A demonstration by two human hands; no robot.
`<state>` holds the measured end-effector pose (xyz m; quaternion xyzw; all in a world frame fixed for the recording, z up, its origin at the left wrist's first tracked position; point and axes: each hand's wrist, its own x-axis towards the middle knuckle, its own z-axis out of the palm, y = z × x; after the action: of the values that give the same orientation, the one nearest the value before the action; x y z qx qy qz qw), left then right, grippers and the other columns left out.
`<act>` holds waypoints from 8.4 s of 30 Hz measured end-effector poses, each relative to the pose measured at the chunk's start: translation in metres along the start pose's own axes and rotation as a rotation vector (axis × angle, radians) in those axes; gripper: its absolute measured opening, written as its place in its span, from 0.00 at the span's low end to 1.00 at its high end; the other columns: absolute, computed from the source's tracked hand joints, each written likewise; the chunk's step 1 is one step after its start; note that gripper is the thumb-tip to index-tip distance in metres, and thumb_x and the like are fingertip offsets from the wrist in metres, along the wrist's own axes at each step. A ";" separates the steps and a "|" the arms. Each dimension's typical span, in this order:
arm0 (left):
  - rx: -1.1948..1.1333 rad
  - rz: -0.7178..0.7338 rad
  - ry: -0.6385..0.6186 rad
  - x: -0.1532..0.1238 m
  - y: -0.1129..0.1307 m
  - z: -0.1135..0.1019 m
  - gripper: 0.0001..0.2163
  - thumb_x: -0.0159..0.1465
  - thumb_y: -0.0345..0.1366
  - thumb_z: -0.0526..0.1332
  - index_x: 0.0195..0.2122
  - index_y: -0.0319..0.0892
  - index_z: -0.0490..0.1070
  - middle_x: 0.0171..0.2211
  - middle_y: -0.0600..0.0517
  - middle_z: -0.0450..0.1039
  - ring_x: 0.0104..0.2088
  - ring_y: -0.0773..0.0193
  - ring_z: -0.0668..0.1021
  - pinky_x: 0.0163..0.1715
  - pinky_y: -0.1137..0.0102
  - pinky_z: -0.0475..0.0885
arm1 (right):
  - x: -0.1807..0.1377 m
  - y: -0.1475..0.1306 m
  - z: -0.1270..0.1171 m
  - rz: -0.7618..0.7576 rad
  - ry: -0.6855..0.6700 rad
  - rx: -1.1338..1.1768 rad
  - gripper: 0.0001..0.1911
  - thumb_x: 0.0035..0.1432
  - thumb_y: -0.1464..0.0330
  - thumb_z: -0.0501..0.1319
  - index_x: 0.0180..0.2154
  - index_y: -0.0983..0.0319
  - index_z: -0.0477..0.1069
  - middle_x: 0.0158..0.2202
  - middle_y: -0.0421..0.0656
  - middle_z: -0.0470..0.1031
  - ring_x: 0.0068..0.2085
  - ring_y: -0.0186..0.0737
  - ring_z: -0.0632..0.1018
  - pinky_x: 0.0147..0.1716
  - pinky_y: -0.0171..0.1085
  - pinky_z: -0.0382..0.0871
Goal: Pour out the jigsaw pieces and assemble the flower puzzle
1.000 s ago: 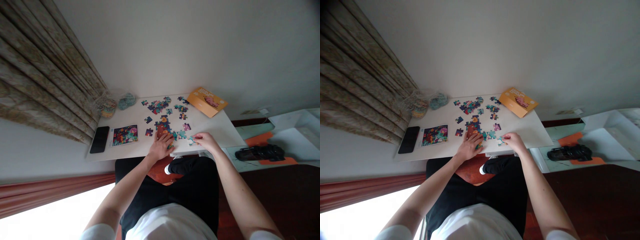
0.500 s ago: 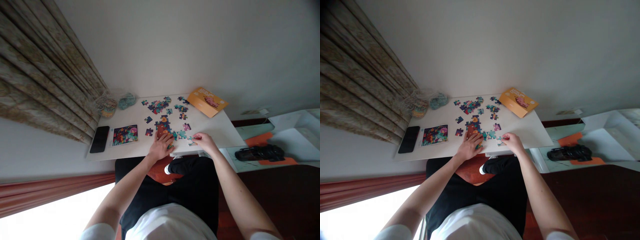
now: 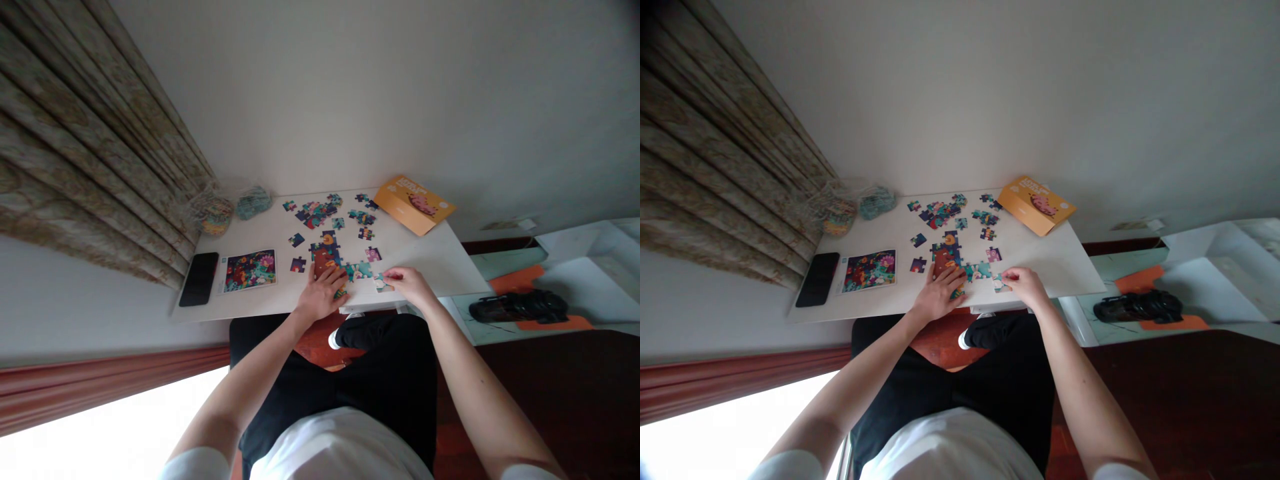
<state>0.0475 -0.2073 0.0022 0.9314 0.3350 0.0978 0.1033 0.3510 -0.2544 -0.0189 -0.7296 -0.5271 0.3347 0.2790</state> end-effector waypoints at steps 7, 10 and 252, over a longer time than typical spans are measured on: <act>-0.016 0.000 -0.014 0.000 0.000 -0.001 0.22 0.76 0.51 0.52 0.67 0.53 0.68 0.69 0.51 0.66 0.71 0.50 0.65 0.73 0.39 0.33 | 0.002 0.005 0.000 -0.043 -0.013 0.014 0.09 0.53 0.61 0.67 0.35 0.57 0.83 0.35 0.44 0.86 0.36 0.46 0.83 0.35 0.38 0.72; -0.021 0.001 -0.018 0.000 0.001 -0.002 0.22 0.76 0.50 0.51 0.67 0.53 0.67 0.70 0.51 0.65 0.71 0.51 0.65 0.73 0.39 0.33 | 0.003 0.007 0.001 -0.047 -0.013 0.005 0.10 0.53 0.61 0.66 0.35 0.57 0.83 0.36 0.45 0.86 0.35 0.47 0.82 0.34 0.38 0.72; -0.030 -0.041 0.142 -0.012 -0.008 0.002 0.32 0.67 0.56 0.63 0.65 0.40 0.67 0.65 0.39 0.69 0.67 0.48 0.70 0.73 0.50 0.55 | -0.074 0.005 0.058 -0.574 0.418 -0.602 0.31 0.72 0.54 0.56 0.71 0.54 0.59 0.68 0.50 0.70 0.67 0.55 0.70 0.65 0.54 0.56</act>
<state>0.0339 -0.2094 -0.0037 0.9136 0.3588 0.1662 0.0951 0.2924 -0.3232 -0.0448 -0.6547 -0.7138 -0.0781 0.2363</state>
